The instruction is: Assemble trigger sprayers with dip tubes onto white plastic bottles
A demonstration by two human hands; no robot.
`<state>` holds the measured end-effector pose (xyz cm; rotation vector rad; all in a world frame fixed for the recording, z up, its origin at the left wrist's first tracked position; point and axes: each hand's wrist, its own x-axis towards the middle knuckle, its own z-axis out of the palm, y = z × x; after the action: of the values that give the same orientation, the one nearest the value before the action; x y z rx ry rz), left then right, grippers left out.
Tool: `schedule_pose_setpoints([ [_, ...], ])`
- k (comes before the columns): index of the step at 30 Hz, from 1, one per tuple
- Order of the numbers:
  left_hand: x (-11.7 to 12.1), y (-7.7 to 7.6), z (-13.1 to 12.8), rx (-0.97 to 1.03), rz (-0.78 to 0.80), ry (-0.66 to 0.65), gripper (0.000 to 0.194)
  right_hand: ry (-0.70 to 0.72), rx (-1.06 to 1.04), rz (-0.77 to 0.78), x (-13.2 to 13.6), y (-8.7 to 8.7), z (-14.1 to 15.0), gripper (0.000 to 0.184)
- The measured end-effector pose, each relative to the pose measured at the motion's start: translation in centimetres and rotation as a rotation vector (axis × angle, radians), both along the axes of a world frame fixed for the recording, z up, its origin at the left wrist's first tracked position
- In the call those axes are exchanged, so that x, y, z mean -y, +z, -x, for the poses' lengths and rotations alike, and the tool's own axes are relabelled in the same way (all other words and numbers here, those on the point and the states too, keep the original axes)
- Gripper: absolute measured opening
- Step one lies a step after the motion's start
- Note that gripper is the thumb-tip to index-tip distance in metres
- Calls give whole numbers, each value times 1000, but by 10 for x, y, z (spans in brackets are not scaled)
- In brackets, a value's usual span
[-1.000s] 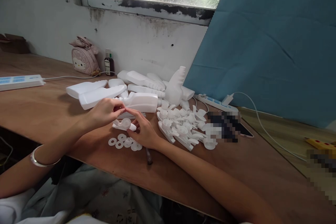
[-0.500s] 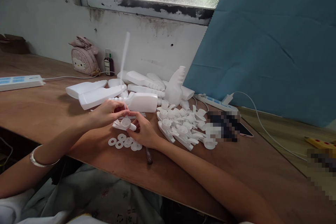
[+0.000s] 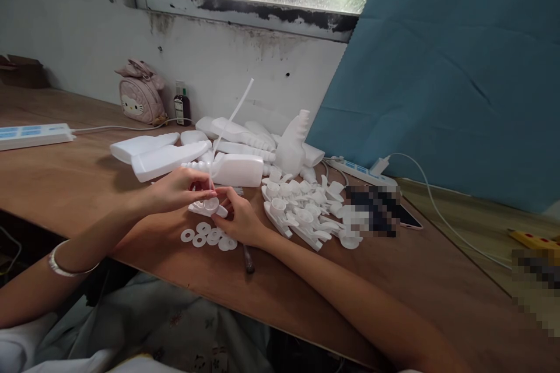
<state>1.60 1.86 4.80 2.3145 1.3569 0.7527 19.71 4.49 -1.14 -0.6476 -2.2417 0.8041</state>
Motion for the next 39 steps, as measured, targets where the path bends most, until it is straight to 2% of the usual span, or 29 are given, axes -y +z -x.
schedule_pose_setpoints([
  [20,7,8,1,-76,-15,4,26,4,-13,34,1,1,1,36],
  [39,7,8,1,-68,-46,-17,25,6,-9,46,1,2,0,35],
])
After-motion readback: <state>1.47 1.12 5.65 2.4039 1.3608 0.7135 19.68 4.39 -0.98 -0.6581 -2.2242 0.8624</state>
